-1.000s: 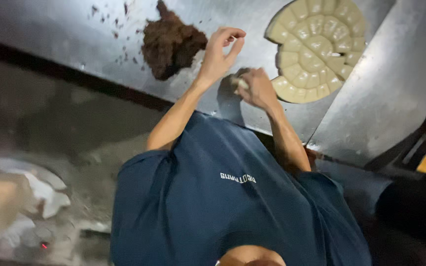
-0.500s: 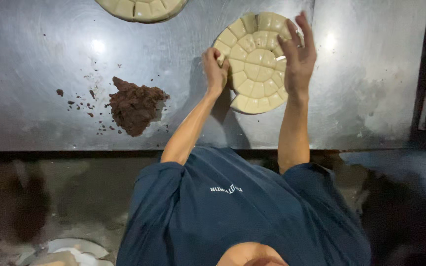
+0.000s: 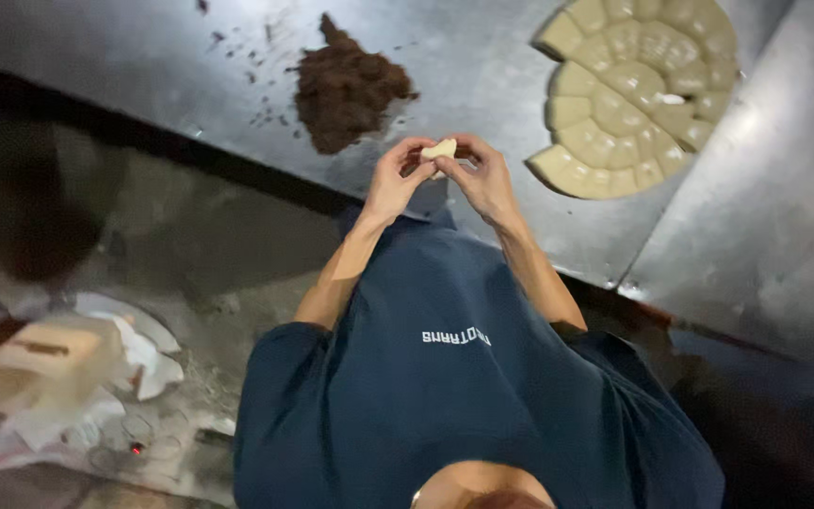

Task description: The person passes a piece of dough through a flattening machine, then places a dark filling onto several small pieces of dough and rolls them into balls by hand on a metal table.

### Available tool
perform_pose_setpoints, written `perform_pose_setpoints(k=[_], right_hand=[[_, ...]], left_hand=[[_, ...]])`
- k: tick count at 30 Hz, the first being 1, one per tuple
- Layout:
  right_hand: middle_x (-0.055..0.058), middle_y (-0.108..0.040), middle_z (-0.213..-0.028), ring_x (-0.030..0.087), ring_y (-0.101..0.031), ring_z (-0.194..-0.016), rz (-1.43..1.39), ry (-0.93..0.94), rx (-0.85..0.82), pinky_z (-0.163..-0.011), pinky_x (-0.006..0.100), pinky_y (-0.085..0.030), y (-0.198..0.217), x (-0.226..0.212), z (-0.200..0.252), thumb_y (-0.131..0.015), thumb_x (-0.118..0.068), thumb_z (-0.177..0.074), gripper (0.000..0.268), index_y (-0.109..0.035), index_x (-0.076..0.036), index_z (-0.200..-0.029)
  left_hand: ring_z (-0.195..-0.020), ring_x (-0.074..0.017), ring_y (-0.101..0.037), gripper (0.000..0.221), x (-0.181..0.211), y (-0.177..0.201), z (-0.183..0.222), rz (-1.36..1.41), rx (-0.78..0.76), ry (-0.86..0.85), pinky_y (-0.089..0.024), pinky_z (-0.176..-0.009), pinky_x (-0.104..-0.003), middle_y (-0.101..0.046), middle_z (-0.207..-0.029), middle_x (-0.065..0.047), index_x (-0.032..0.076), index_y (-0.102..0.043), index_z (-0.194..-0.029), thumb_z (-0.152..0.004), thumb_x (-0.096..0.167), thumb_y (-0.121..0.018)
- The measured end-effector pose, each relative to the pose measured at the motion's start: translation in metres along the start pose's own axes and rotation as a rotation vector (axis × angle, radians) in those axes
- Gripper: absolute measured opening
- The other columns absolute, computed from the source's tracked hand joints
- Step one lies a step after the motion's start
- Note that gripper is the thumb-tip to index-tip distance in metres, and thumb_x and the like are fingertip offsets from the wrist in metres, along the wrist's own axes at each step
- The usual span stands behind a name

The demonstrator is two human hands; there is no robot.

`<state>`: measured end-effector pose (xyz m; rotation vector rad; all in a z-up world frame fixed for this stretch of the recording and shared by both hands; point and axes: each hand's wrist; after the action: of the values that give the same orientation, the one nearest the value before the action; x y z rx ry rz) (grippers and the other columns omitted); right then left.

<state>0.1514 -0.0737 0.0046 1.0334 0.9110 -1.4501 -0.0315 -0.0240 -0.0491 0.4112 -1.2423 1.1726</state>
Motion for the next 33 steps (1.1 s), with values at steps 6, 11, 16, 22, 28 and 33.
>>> perform_pose_setpoints(k=[6, 11, 16, 22, 28, 33], right_hand=[[0.011, -0.073, -0.113, 0.022, -0.072, -0.102, 0.438, 0.137, -0.237, -0.088, 0.037, -0.060, -0.030, -0.019, -0.033, -0.078, -0.020, -0.095, 0.034, -0.071, -0.004, -0.124], [0.017, -0.064, -0.130, 0.034, -0.056, -0.121, 0.944, 0.766, -0.078, -0.098, 0.043, -0.054, -0.059, -0.040, -0.078, -0.078, -0.014, -0.092, 0.040, -0.068, -0.003, -0.130], [0.011, -0.063, -0.129, 0.033, -0.055, -0.126, 1.059, 0.845, -0.038, -0.098, 0.042, -0.055, -0.074, -0.030, -0.100, -0.078, -0.008, -0.092, 0.038, -0.069, -0.006, -0.129], [0.009, -0.071, -0.117, 0.026, -0.068, -0.107, 0.658, 0.580, 0.230, -0.090, 0.036, -0.058, -0.068, 0.019, -0.119, -0.074, -0.004, -0.097, 0.025, -0.071, -0.005, -0.122], [0.010, -0.070, -0.111, 0.015, -0.064, -0.095, -0.682, -0.150, -0.034, -0.085, 0.026, -0.056, -0.019, 0.009, -0.121, -0.062, 0.000, -0.101, 0.023, -0.071, 0.003, -0.122], [0.009, -0.072, -0.116, 0.018, -0.068, -0.105, -0.326, 0.046, -0.021, -0.093, 0.032, -0.059, -0.033, -0.025, -0.080, -0.061, -0.006, -0.103, 0.024, -0.070, 0.001, -0.124]], left_hand=[[-0.097, -0.0120, -0.065, 0.031, -0.011, 0.046, 0.039, -0.154, 0.212, 0.008, -0.054, -0.085, -0.027, -0.072, -0.108, -0.007, -0.001, -0.070, -0.122, -0.097, 0.017, -0.078], [-0.098, -0.0103, -0.065, 0.045, 0.016, 0.080, 0.051, -0.047, 0.351, -0.065, -0.054, -0.086, -0.026, -0.071, -0.109, -0.006, -0.002, -0.065, -0.125, -0.093, 0.026, -0.079], [-0.098, -0.0099, -0.064, 0.047, 0.039, 0.090, 0.044, -0.009, 0.362, -0.080, -0.052, -0.087, -0.026, -0.070, -0.109, -0.005, -0.003, -0.065, -0.125, -0.092, 0.028, -0.078], [-0.101, -0.0103, -0.062, 0.042, 0.039, 0.092, 0.028, 0.126, 0.387, -0.162, -0.050, -0.092, -0.026, -0.068, -0.112, -0.006, -0.004, -0.066, -0.123, -0.098, 0.027, -0.077], [-0.099, -0.0111, -0.063, 0.042, 0.041, 0.083, -0.003, 0.158, 0.318, -0.114, -0.053, -0.087, -0.026, -0.068, -0.110, -0.006, -0.004, -0.066, -0.122, -0.099, 0.030, -0.074], [-0.093, -0.0107, -0.064, 0.045, 0.017, 0.053, -0.030, 0.109, 0.213, 0.043, -0.054, -0.080, -0.026, -0.067, -0.106, -0.004, 0.000, -0.066, -0.124, -0.099, 0.037, -0.070]])
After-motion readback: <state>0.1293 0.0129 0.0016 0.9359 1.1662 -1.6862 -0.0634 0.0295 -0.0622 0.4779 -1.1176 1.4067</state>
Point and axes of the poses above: each hand's wrist, its own z-axis away from the middle knuckle, its own y-axis out of the back of the hand, x = y × z
